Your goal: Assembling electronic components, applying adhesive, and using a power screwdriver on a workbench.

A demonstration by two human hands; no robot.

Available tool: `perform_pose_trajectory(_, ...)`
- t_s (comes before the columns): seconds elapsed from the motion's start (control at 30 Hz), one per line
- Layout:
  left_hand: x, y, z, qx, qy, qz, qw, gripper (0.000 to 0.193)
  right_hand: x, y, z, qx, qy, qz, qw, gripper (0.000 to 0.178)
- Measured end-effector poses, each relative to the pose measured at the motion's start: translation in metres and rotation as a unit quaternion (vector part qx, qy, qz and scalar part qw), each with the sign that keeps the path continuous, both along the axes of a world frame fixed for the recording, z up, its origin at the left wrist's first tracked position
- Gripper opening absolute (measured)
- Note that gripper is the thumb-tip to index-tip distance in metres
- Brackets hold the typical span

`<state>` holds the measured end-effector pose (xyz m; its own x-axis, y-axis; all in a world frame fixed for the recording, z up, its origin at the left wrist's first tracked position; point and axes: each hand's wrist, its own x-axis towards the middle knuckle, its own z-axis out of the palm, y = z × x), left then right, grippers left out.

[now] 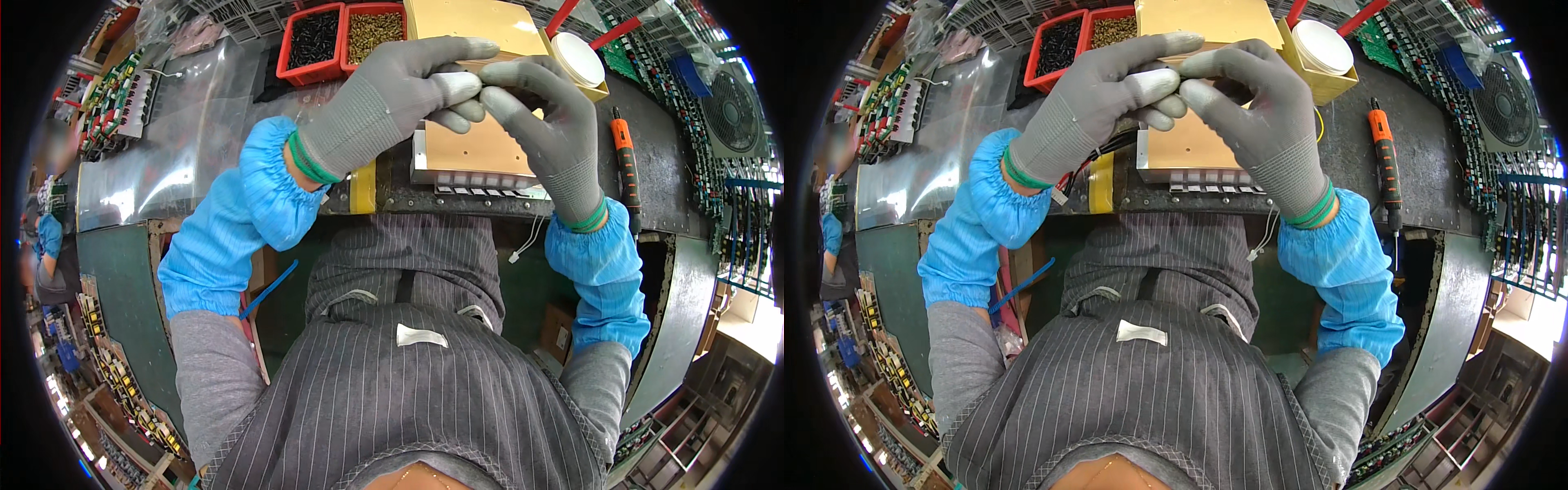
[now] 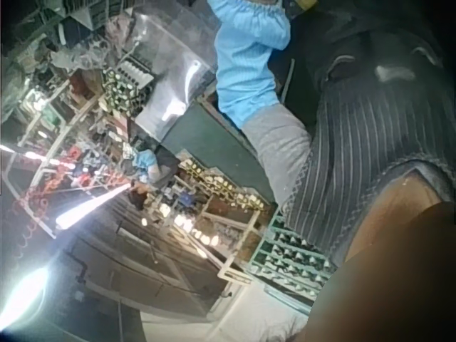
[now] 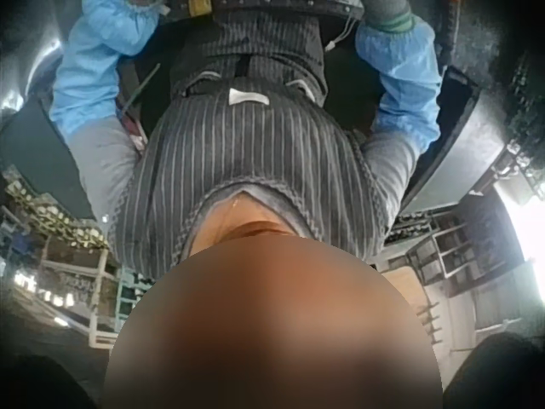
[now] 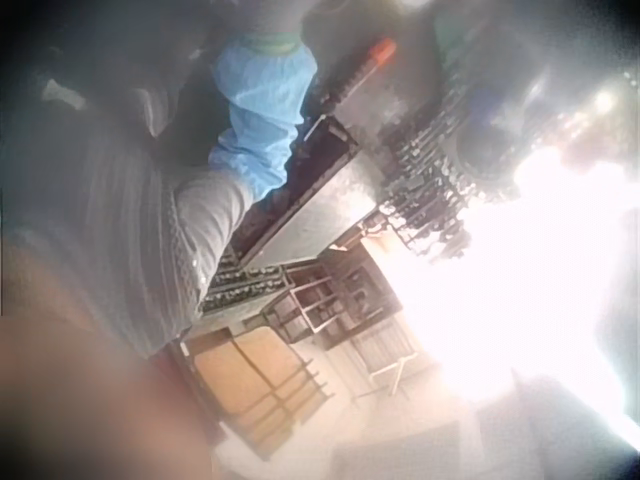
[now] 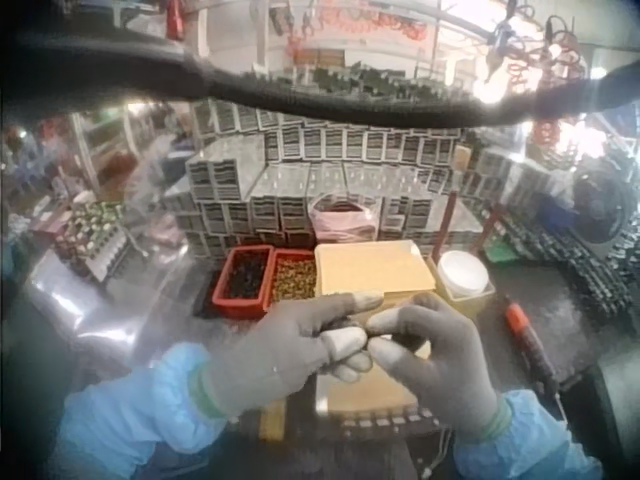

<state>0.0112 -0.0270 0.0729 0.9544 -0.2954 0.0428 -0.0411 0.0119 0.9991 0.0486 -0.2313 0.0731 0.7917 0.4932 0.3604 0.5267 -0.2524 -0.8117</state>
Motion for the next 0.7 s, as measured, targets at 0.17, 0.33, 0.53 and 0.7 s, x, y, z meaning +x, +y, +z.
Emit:
perform_pose_trajectory(0.17, 0.007, -0.007, -0.013, 0.026, 0.0, -0.013, 1.0, 0.039, 0.009, -0.007, 0.001, -0.017, -0.039, -0.001, 0.999, 0.014)
perform_pose_trajectory(0.33, 0.005, 0.011, -0.01, 0.029, 0.024, 0.02, 0.999, 0.035, 0.037, -0.043, 0.0, -0.193, -0.171, 0.02, 0.966, 0.008)
perform_pose_trajectory(0.53, 0.005, 0.022, -0.007, -0.168, 0.178, 0.046, 0.969, 0.024, 0.046, -0.047, -0.017, -0.284, -0.257, 0.024, 0.923, 0.01)
perform_pose_trajectory(0.7, 0.006, 0.024, -0.013, -0.179, 0.176, 0.037, 0.967, 0.024, 0.049, -0.047, -0.021, -0.329, -0.3, 0.022, 0.895, 0.008)
